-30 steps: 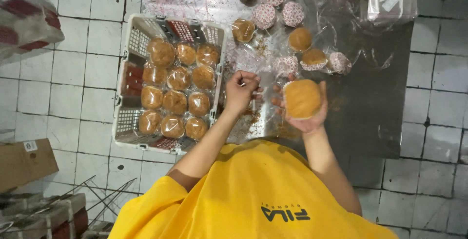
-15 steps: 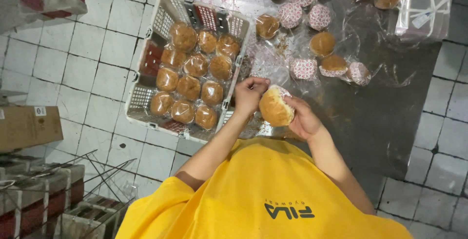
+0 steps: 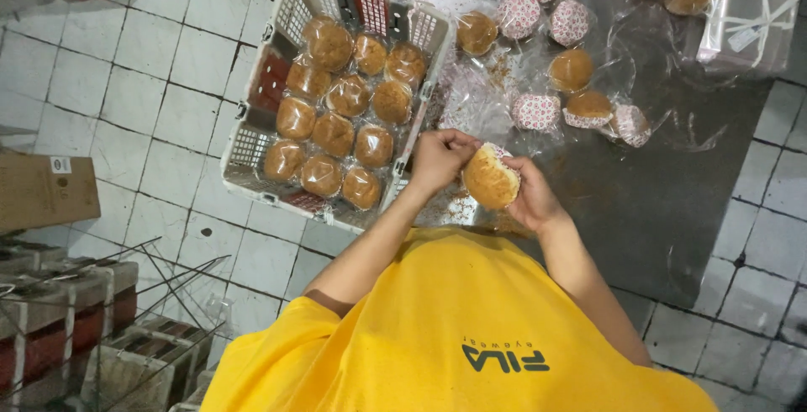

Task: The person places bread rolls into plastic bags and puts the bags into a plastic crate.

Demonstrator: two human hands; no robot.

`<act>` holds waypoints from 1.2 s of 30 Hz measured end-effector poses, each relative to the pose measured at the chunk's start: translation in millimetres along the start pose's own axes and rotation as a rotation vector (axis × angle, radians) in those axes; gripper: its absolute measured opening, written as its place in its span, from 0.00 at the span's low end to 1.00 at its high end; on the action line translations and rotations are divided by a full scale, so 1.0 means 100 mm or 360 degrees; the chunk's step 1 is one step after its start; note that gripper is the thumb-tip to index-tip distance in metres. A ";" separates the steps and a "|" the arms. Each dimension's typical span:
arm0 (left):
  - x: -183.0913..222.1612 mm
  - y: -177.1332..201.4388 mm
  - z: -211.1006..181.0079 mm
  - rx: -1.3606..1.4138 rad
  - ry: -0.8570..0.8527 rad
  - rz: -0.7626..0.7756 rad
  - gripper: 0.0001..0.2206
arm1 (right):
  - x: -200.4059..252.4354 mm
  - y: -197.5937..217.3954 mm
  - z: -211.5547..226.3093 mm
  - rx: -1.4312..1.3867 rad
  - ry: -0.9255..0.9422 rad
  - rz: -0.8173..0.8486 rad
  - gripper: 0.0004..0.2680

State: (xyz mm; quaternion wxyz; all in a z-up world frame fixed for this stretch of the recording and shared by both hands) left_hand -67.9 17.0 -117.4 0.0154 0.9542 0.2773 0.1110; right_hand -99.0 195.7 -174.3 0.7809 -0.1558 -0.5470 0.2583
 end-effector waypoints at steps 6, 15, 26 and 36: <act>0.04 -0.01 0.01 0.0061 0.0027 0.0184 0.07 | 0.34 -0.44 0.06 -0.0067 -0.0004 0.0032 0.17; 0.03 0.06 0.22 -0.0015 -0.0003 0.0100 0.06 | 0.43 -0.30 -0.09 0.0056 0.0345 0.0012 0.31; 0.15 0.22 0.11 0.0677 0.0260 -0.0013 0.09 | 0.40 -0.66 -0.08 0.0097 0.0572 0.0179 0.31; 0.06 0.24 0.01 0.0788 0.0140 0.0304 0.07 | 0.43 -0.47 -0.15 -0.0443 0.0149 -0.0177 0.20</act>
Point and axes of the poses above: each hand's wrist, its own x-axis away from the middle knuckle, its own y-axis out of the back of the hand, z = x × y, the point moved 9 cm from there along -x, towards the middle knuckle, and after that the axes turned 9 degrees about -y, right-handed, at the moved point
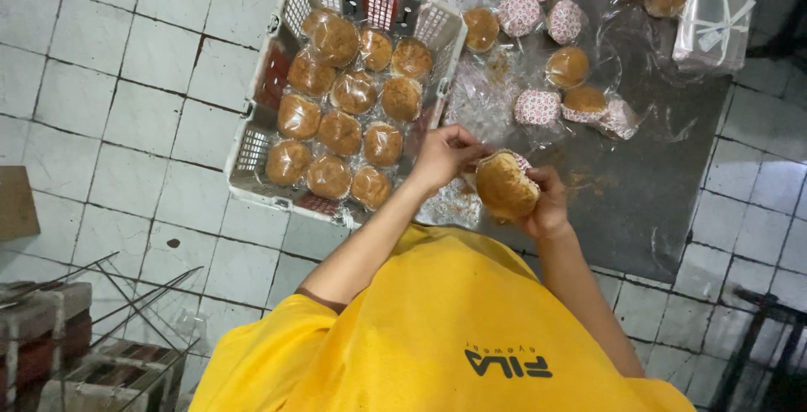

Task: The person places bread rolls into plastic bags and puts the bags into a plastic crate.

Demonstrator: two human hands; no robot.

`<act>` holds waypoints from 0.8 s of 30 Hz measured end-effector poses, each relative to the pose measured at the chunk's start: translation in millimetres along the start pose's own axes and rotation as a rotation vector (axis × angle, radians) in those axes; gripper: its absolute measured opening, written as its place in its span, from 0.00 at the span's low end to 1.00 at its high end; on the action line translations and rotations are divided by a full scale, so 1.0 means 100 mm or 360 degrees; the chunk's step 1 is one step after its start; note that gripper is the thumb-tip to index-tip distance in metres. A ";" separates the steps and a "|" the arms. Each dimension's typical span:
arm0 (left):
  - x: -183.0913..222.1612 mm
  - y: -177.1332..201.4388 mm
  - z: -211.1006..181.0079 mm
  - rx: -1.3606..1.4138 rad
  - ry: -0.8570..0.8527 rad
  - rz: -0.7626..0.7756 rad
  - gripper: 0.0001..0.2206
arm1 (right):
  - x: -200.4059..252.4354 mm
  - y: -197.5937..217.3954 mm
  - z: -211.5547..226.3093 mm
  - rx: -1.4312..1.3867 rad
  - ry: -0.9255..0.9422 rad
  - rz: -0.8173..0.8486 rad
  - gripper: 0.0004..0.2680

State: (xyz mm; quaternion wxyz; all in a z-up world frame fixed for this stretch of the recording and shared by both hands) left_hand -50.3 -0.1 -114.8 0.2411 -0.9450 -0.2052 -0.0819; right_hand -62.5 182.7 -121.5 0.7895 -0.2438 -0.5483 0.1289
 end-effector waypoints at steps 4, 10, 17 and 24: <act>-0.05 0.10 -0.03 -0.0183 -0.0127 -0.0001 0.06 | -0.14 0.02 -0.12 0.0232 -0.0002 0.0139 0.20; 0.02 0.07 0.01 -0.0157 0.0000 -0.0054 0.08 | -0.16 -0.28 -0.10 0.0306 0.0122 0.0392 0.20; -0.09 0.00 0.01 -0.0210 -0.0116 0.0026 0.05 | -0.13 -0.43 -0.07 0.0345 0.0033 0.0428 0.25; -0.13 0.03 0.03 -0.0461 -0.0208 -0.0031 0.04 | -0.36 0.05 0.02 0.0412 -0.0033 0.0241 0.19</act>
Point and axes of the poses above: each hand's wrist, its own x-axis away from the middle knuckle, its own y-axis out of the back of the hand, z = x × y, the point moved 9 cm from there along -x, towards the middle knuckle, and after that the axes turned 9 degrees about -y, right-handed, at the moved point
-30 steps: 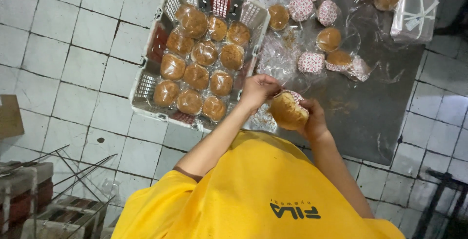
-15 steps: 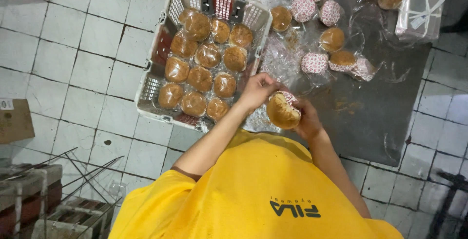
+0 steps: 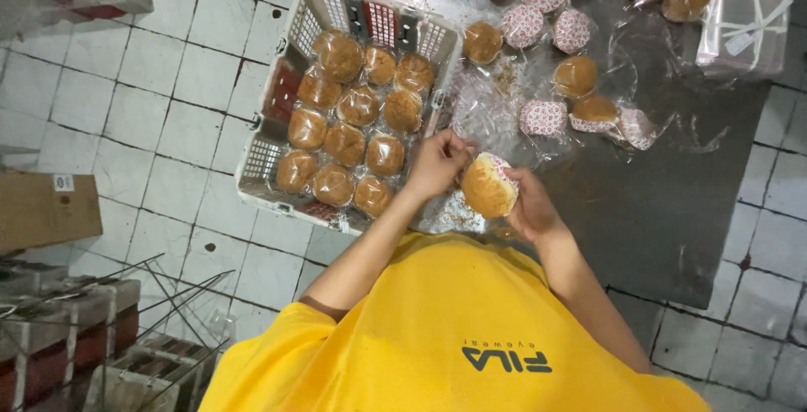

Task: The person places bread rolls into plastic bags and puts the bags into a plastic crate.

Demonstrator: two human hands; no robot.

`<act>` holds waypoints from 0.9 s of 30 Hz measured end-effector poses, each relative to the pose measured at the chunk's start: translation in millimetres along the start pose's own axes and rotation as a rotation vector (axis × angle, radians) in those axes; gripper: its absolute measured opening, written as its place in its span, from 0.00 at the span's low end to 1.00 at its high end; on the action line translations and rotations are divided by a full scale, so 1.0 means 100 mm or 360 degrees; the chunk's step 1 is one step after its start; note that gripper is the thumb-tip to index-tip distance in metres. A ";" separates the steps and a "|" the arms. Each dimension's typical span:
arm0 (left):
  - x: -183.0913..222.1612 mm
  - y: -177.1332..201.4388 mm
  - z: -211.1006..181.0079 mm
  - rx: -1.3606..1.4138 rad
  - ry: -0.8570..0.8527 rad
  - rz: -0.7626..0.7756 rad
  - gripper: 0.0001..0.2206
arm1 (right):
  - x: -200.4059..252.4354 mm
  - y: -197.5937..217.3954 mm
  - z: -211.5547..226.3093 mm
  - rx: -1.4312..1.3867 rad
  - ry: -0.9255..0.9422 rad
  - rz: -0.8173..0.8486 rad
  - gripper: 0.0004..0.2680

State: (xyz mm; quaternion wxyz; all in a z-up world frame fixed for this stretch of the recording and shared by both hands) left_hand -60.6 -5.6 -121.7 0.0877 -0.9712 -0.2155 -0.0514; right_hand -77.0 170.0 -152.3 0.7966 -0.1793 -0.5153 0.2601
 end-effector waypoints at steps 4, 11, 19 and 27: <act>0.01 0.02 0.01 -0.0693 -0.0015 -0.0076 0.05 | 0.11 -0.08 0.15 0.0118 0.0139 -0.0200 0.18; 0.25 -0.11 -1.06 -0.0783 -0.0451 -0.0258 0.03 | 0.07 -0.09 0.17 0.0078 0.0004 -0.0182 0.16; 0.32 -0.24 -0.68 -0.0770 -0.0512 -0.0289 0.02 | -0.12 0.52 0.17 0.0145 0.0133 -0.0326 0.19; 0.40 -0.40 -0.66 -0.0856 -0.0716 -0.0376 0.01 | -0.02 0.23 0.31 0.0492 0.0431 -0.0545 0.16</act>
Point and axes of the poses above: each hand's wrist, its own x-axis away from the middle knuckle, its own y-axis out of the back of the hand, z = x × y, the point moved 9 cm from there along -x, towards the middle knuckle, and after that the axes turned 9 degrees about -y, right-handed, at the moved point
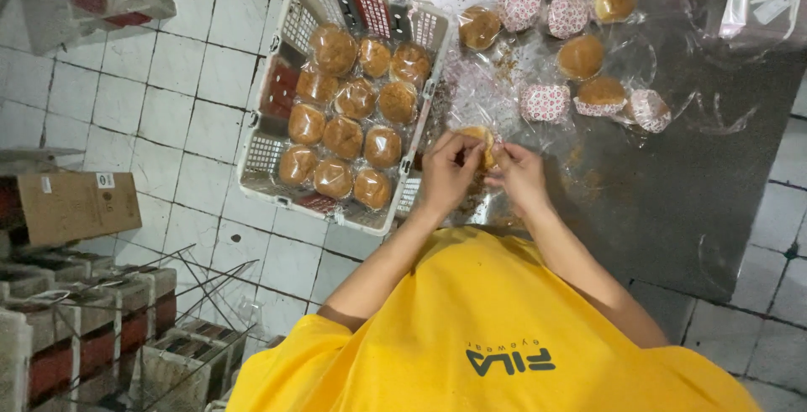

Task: The person places bread rolls into plastic bags and puts the bags into a plastic crate.

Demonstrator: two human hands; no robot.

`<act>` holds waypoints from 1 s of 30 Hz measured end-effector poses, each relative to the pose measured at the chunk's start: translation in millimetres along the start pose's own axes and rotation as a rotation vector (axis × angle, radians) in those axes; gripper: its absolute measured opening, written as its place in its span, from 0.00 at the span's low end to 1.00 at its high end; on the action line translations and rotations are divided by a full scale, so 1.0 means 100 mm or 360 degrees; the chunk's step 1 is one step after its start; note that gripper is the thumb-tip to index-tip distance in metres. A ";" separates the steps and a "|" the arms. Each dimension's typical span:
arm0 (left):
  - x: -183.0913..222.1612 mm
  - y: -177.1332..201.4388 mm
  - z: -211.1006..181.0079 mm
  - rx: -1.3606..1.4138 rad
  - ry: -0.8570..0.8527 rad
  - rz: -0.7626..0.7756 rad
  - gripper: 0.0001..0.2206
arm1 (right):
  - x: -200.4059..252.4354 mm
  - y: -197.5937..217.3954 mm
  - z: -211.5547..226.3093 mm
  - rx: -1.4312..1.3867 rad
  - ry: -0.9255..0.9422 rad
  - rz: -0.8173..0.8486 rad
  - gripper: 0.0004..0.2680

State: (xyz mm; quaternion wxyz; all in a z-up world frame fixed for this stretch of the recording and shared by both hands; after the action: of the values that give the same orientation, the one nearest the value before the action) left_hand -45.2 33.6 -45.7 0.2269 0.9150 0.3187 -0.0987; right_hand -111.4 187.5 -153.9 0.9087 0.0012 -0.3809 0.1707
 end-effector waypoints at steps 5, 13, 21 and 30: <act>0.03 0.05 0.33 0.0176 0.0236 -0.0130 0.02 | 0.29 -0.05 0.36 0.0916 0.0206 -0.0068 0.13; -0.03 0.20 0.34 0.0687 0.0499 -0.0173 0.04 | 1.09 -0.29 1.20 0.0566 0.0618 0.0580 0.15; -0.03 0.02 0.06 0.1268 0.0300 0.0367 0.66 | 1.34 -0.52 1.35 -0.0153 0.0570 0.1213 0.24; -0.06 -0.06 0.11 0.1722 0.0484 0.0256 0.36 | 0.68 -0.06 0.86 0.0527 0.0620 0.0410 0.25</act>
State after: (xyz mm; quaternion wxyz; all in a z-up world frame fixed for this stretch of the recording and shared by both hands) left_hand -54.0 28.9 -54.8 -0.3158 0.9263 0.1810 -0.0975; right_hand -124.1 191.2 -44.8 0.9231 0.0683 -0.1630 0.3415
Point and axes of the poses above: each hand's wrist, its own x-axis away from the middle knuckle, its own y-axis out of the back of the hand, z = x × y, the point moved 9 cm from there along -x, towards the middle knuckle, and after that the axes turned 9 degrees about -y, right-handed, at the moved point
